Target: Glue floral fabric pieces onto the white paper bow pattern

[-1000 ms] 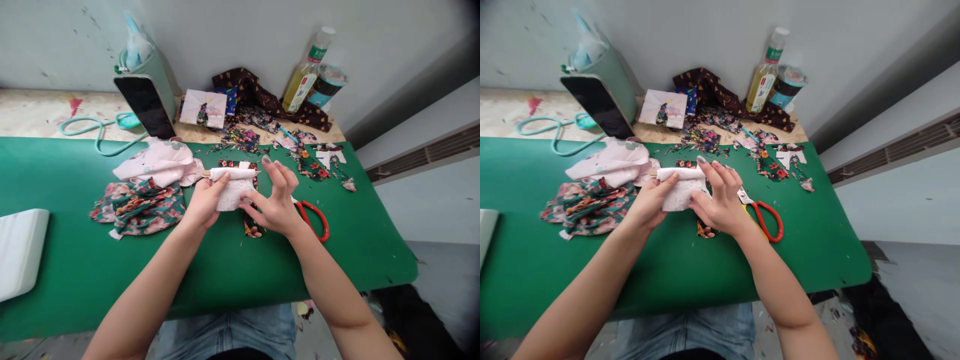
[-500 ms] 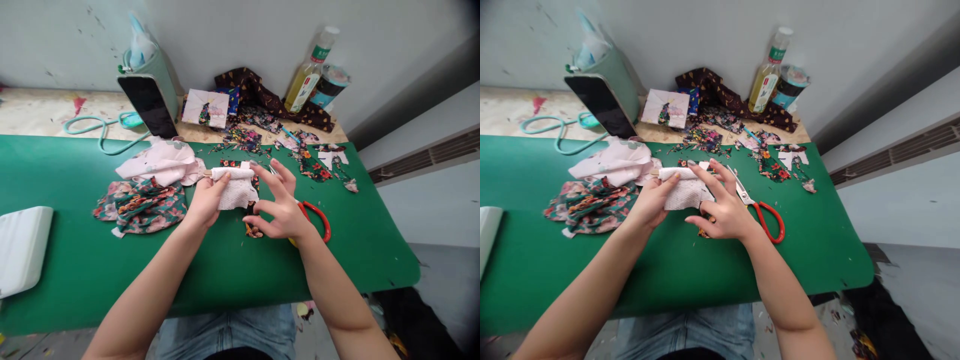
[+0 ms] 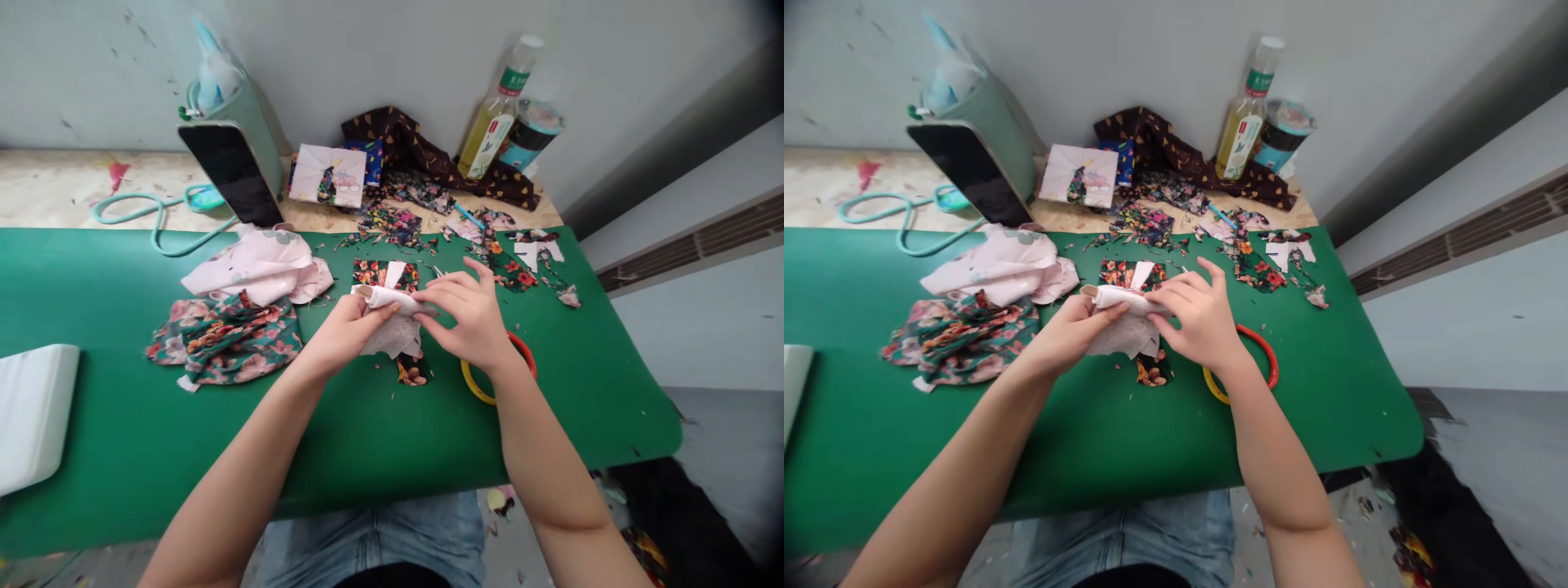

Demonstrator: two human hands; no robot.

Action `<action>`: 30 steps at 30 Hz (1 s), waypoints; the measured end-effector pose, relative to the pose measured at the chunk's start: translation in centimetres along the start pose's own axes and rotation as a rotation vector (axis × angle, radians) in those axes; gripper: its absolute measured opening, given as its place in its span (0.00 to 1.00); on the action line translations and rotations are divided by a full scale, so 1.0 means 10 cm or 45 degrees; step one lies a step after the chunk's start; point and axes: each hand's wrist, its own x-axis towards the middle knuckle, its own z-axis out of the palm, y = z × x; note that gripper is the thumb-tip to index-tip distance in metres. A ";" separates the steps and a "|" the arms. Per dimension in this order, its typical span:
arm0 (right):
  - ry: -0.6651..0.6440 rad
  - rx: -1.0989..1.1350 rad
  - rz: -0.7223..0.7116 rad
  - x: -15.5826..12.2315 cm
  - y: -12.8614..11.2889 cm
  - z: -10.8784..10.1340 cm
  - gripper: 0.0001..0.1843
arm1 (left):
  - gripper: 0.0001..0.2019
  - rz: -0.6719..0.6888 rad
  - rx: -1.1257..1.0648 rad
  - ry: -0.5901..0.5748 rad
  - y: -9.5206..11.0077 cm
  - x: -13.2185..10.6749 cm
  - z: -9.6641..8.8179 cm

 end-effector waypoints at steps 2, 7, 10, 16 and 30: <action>0.030 -0.060 -0.003 -0.01 0.00 0.04 0.07 | 0.16 -0.004 -0.003 0.031 -0.03 0.01 0.01; 0.169 -0.169 0.013 -0.02 -0.02 0.10 0.08 | 0.14 -0.078 -0.182 0.133 -0.12 0.02 0.07; 0.188 -0.227 0.001 -0.02 -0.04 0.10 0.10 | 0.14 -0.110 -0.301 0.168 -0.12 0.01 0.11; 0.022 -0.141 -0.062 0.00 -0.06 0.08 0.06 | 0.16 -0.087 -0.350 0.147 -0.11 0.04 0.10; 0.089 0.052 0.067 0.01 -0.02 0.10 0.02 | 0.22 -0.068 -0.490 0.200 -0.14 0.02 0.20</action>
